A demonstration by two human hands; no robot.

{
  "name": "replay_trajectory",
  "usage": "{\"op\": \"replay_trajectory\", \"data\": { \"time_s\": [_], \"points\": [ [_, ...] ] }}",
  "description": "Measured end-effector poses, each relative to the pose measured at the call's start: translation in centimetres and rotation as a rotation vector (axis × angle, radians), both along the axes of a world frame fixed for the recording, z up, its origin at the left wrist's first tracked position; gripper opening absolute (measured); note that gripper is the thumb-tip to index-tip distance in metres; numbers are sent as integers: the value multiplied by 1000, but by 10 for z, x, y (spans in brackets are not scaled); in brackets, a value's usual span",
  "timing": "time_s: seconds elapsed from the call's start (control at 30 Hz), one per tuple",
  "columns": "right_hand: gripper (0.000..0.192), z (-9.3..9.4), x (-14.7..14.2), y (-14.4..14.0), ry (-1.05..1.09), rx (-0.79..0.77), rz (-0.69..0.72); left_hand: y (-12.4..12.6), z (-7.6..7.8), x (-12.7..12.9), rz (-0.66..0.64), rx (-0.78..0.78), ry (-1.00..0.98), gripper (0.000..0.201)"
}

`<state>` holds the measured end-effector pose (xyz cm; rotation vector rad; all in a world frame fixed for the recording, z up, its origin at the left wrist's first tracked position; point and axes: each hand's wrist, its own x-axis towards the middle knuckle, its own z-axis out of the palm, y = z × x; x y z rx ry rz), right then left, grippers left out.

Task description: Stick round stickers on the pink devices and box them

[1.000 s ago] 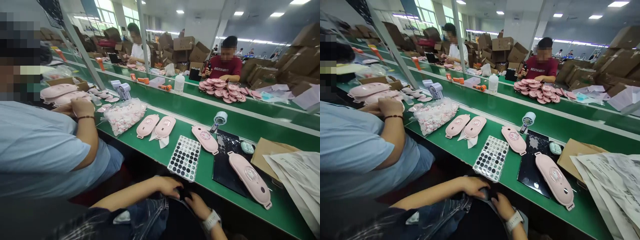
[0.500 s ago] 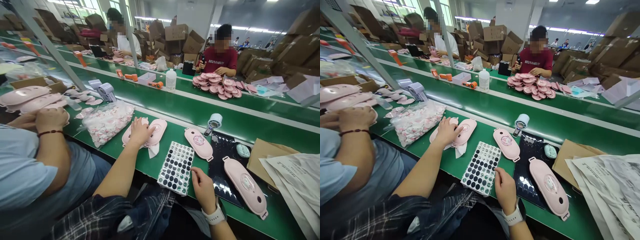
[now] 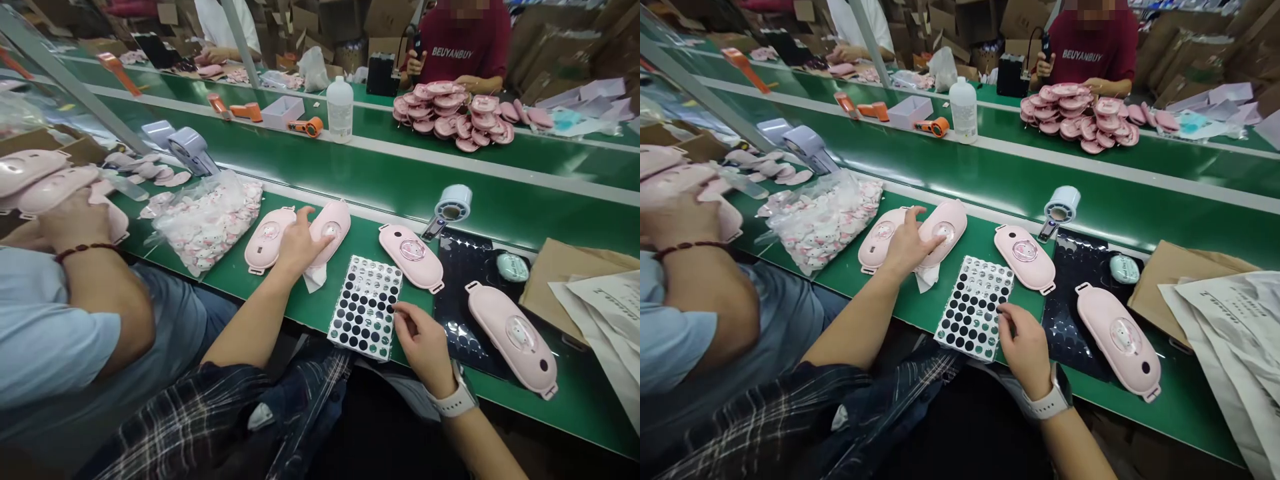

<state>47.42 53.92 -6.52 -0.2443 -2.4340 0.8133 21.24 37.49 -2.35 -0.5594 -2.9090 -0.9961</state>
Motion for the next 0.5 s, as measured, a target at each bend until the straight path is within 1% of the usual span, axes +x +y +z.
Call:
{"op": "replay_trajectory", "data": {
  "time_s": [0.07, 0.1, 0.17, 0.23, 0.27, 0.3, 0.33, 0.4, 0.43, 0.5],
  "points": [
    [19, 9, -11, 0, -29, 36, 29, -7, 2, 3, 22, 168, -15, 78],
    [22, 11, -18, -1, -75, 75, 43, -11, 2, 6, 33, 297, -21, 78],
    [30, 12, -33, -1, -241, 200, 49, -15, 3, 16, 40, 643, -72, 72],
    [33, 8, -44, -2, -401, 316, 36, -18, 3, 34, 27, 1005, -246, 63],
    [33, 6, -48, -3, -451, 351, 32, -18, 3, 44, 10, 1139, -379, 60],
    [33, 4, -50, -5, -482, 374, 31, -19, 3, 55, -13, 1226, -529, 56],
    [32, 2, -51, -6, -496, 390, 32, -19, 2, 66, -39, 1267, -679, 53],
    [31, 1, -52, -8, -523, 431, 26, -21, -2, 84, -101, 1274, -904, 47],
    [30, 2, -51, -9, -540, 456, 20, -22, -4, 90, -133, 1267, -959, 46],
    [27, 3, -50, -11, -568, 476, 21, -23, -8, 99, -177, 1268, -976, 47]
  ]
}}
